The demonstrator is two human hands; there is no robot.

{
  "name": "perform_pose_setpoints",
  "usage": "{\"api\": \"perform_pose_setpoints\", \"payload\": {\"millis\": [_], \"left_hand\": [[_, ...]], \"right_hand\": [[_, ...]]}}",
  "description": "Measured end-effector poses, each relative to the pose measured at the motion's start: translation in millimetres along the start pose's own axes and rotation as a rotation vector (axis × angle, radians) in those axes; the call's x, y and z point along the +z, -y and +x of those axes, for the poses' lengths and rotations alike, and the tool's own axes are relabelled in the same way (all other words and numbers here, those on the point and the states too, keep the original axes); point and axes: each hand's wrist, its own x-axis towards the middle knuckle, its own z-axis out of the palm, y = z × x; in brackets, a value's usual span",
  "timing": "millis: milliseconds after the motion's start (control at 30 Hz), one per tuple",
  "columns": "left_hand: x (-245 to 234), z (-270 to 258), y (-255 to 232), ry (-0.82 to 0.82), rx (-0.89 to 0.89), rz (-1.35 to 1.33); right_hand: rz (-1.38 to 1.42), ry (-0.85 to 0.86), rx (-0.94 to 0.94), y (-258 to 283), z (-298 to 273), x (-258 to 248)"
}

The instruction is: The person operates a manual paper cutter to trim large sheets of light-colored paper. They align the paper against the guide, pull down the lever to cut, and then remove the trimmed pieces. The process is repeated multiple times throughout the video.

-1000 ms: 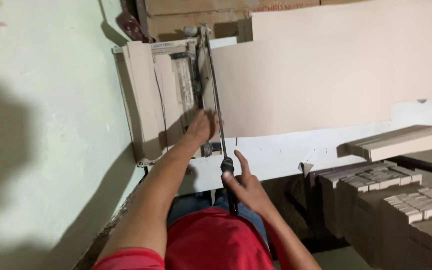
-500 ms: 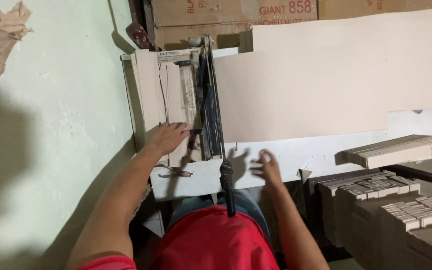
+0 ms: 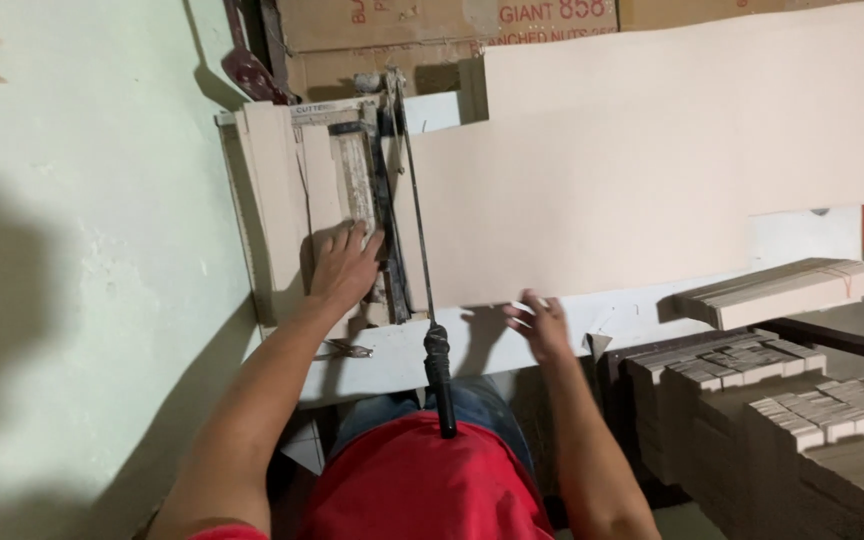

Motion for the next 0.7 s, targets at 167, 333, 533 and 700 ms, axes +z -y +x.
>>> {"api": "perform_pose_setpoints", "payload": {"millis": [167, 333, 533, 700], "left_hand": [[-18.6, 30.5, -36.2, 0.347, -0.218, -0.247], [4.4, 53.3, -52.0, 0.459, -0.301, -0.142], [27.7, 61.5, -56.8, 0.455, -0.365, 0.063], [43.5, 63.0, -53.4, 0.368, -0.391, 0.019]], "right_hand": [[-0.080, -0.042, -0.033, -5.2, 2.9, 30.1], [-0.275, -0.031, 0.022, 0.1, 2.5, 31.0], [-1.287, 0.277, -0.175, 67.8, -118.7, 105.6], [-1.528, 0.455, -0.282, 26.5, -207.1, 140.4]]}}
